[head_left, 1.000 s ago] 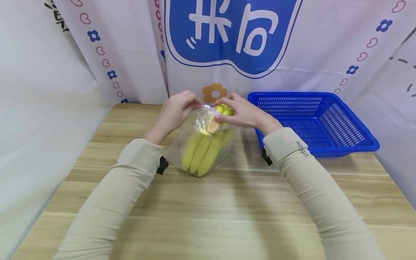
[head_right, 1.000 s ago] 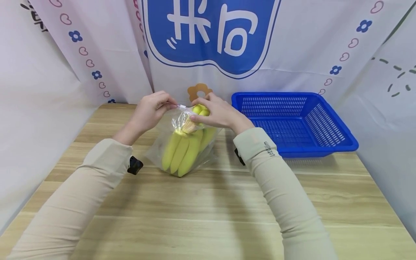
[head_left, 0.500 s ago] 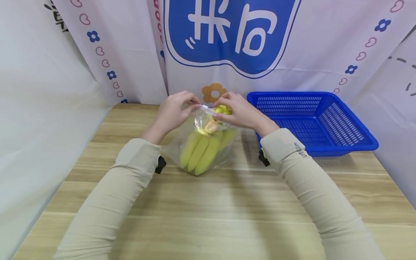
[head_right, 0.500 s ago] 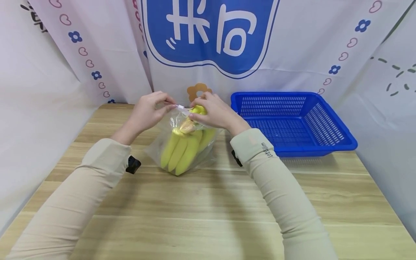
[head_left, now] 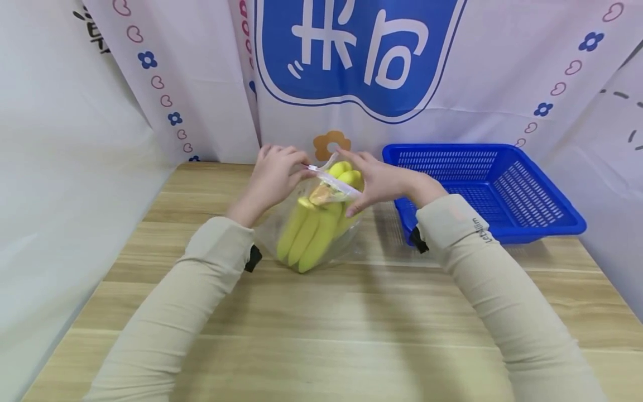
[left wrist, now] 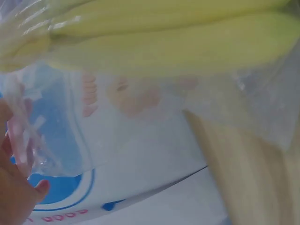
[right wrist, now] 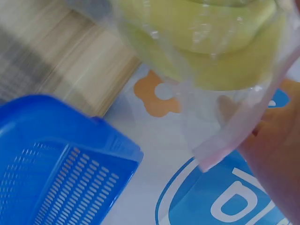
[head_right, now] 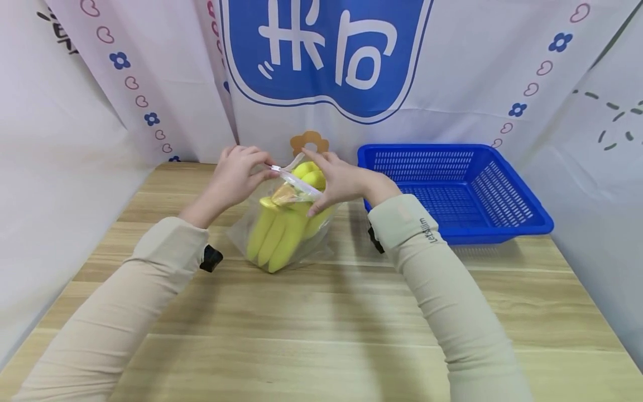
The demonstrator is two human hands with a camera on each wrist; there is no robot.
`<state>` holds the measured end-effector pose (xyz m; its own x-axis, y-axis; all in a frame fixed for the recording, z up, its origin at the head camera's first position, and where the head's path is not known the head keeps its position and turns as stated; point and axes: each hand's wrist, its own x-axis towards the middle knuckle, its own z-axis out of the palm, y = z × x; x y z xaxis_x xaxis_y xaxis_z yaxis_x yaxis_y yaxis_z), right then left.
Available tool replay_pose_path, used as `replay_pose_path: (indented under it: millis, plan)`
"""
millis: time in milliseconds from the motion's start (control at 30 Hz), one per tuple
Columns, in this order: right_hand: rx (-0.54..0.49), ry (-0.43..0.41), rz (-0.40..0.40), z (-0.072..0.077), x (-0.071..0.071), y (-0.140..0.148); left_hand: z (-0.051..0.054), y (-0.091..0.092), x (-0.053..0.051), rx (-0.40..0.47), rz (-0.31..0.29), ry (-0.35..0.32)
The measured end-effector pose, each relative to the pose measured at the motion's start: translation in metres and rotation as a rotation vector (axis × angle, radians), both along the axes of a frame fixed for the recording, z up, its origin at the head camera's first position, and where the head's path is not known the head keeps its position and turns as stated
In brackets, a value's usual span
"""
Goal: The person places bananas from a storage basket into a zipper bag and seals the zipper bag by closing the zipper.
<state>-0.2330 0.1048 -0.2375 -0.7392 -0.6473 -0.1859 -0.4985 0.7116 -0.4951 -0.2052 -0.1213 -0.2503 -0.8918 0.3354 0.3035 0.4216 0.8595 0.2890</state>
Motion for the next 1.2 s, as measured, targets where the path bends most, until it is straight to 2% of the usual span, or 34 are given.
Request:
replay_pose_path:
  millis: [100, 300, 433, 600, 700, 867, 1067, 1200]
  plan:
    - [0.009, 0.027, -0.028, -0.004, 0.0, 0.001, -0.006, -0.001, -0.001, 0.082, 0.005, -0.024]
    - [-0.048, 0.091, -0.082, -0.006, -0.007, 0.002, -0.013, 0.001, -0.005, 0.201, -0.074, -0.025]
    - [-0.103, 0.068, -0.082, -0.01, -0.01, 0.001, -0.016, 0.002, -0.005, 0.22, -0.107, -0.027]
    - [-0.18, -0.008, -0.076, -0.018, -0.01, -0.001, -0.018, 0.001, -0.006, 0.258, -0.126, -0.016]
    - [-0.179, 0.005, -0.066, -0.02, -0.009, -0.002, -0.018, 0.0, -0.006, 0.285, -0.124, -0.013]
    - [-0.198, 0.07, -0.082, -0.013, -0.007, -0.005, -0.014, -0.002, -0.005, 0.327, -0.093, 0.021]
    - [-0.223, 0.084, -0.144, 0.006, -0.006, -0.008, -0.009, -0.004, -0.006, 0.37, -0.059, 0.12]
    - [-0.231, 0.083, -0.173, 0.012, -0.005, -0.009, -0.01, -0.004, -0.006, 0.408, -0.04, 0.135]
